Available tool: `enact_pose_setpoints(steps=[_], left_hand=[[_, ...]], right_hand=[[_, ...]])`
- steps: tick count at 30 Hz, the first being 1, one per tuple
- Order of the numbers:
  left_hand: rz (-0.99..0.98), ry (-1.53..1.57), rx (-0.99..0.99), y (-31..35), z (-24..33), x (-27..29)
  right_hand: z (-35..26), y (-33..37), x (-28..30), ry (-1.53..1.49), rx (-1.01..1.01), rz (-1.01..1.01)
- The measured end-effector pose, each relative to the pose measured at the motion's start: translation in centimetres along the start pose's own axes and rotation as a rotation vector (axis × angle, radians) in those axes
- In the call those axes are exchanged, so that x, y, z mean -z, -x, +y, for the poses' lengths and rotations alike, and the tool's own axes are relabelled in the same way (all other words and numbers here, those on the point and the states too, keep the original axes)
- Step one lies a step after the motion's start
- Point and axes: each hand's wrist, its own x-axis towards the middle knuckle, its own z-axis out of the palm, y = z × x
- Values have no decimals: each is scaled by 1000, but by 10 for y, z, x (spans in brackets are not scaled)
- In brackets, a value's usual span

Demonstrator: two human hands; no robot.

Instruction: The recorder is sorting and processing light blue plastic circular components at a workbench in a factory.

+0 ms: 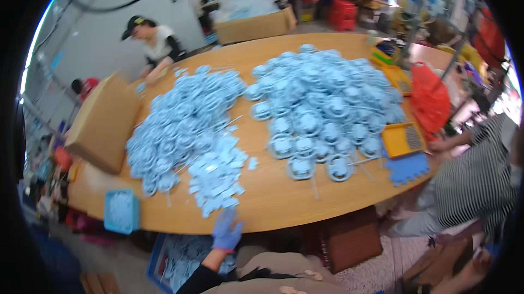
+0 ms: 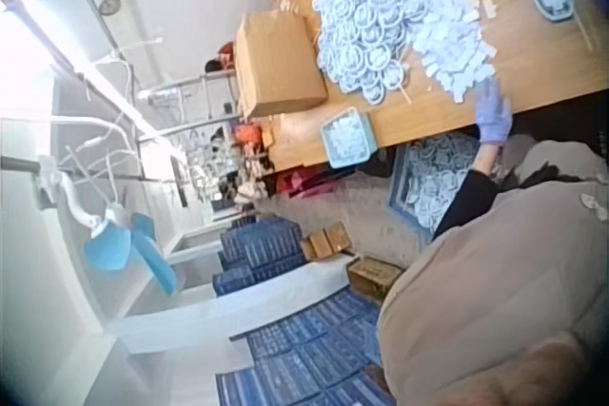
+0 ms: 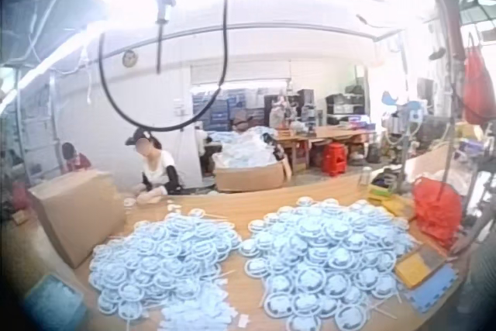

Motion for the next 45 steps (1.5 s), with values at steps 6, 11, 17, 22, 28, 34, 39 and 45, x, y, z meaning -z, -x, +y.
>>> enact_pose_setpoints(steps=[6,11,17,22,28,34,39,45], left_hand=[[-249,-396,264,26,-78,27],[-364,-484,292,-27,-79,40],[-216,-111,384,-95,-116,-6],[-344,-258,484,-96,-118,-6],[-44,-411,306,-25,-193,61],[174,-61,685,-40,-335,114],[32,161,639,-98,-405,86],[-307,-199,255,-175,-419,95]], right_hand=[[68,17,-31,-447,63,-245],[-3,-18,-68,-586,262,-153],[-78,5,-154,-263,233,-829],[207,103,-209,490,-298,-808],[414,293,-305,654,-701,-1333],[473,381,-425,895,-342,-1574],[554,418,-421,1092,-52,-1354],[545,467,-434,1073,-221,-1324]])
